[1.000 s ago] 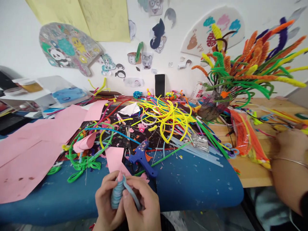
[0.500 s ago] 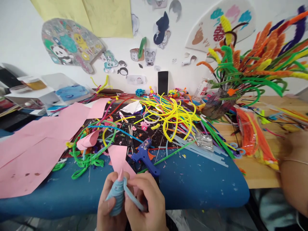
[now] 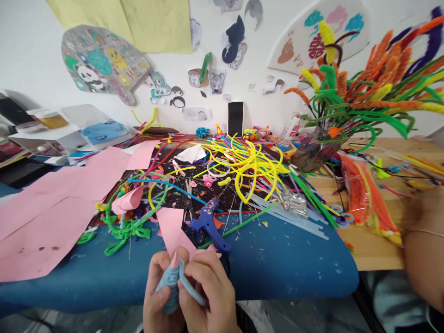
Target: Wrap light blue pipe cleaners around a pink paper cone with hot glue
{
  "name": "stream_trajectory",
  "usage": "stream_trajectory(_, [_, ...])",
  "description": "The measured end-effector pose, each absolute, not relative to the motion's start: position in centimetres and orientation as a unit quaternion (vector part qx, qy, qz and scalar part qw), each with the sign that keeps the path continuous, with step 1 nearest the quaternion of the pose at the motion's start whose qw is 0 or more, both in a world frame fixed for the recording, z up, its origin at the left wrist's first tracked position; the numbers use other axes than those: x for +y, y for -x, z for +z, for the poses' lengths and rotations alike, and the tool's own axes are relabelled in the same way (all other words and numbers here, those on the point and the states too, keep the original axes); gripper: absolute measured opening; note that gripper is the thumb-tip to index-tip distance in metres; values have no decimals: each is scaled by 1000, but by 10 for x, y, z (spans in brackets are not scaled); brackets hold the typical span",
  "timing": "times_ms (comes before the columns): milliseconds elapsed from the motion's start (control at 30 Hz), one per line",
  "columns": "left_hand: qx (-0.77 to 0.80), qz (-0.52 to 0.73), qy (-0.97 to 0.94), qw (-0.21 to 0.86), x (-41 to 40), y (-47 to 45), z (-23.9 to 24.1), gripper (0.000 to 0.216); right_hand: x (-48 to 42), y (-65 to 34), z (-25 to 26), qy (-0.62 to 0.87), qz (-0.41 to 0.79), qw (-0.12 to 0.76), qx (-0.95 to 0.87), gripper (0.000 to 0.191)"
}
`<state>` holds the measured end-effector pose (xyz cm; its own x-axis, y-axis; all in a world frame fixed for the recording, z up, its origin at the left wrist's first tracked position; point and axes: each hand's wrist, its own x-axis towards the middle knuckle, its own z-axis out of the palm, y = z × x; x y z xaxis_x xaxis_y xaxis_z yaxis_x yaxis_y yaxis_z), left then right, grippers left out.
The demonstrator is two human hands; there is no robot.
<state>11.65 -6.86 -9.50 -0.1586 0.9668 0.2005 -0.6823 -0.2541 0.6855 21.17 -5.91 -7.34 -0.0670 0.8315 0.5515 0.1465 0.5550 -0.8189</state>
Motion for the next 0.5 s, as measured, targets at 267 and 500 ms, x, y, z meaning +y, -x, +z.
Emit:
stream_trajectory(267, [231,734,-335,544,-71,-117,-97,18,-57,-219,-71,344,284,545,-710,28])
stream_trajectory(500, [337,728,-482,352,-66,-105,-98,11,-55,-247,-50,388,177,443,-789,9])
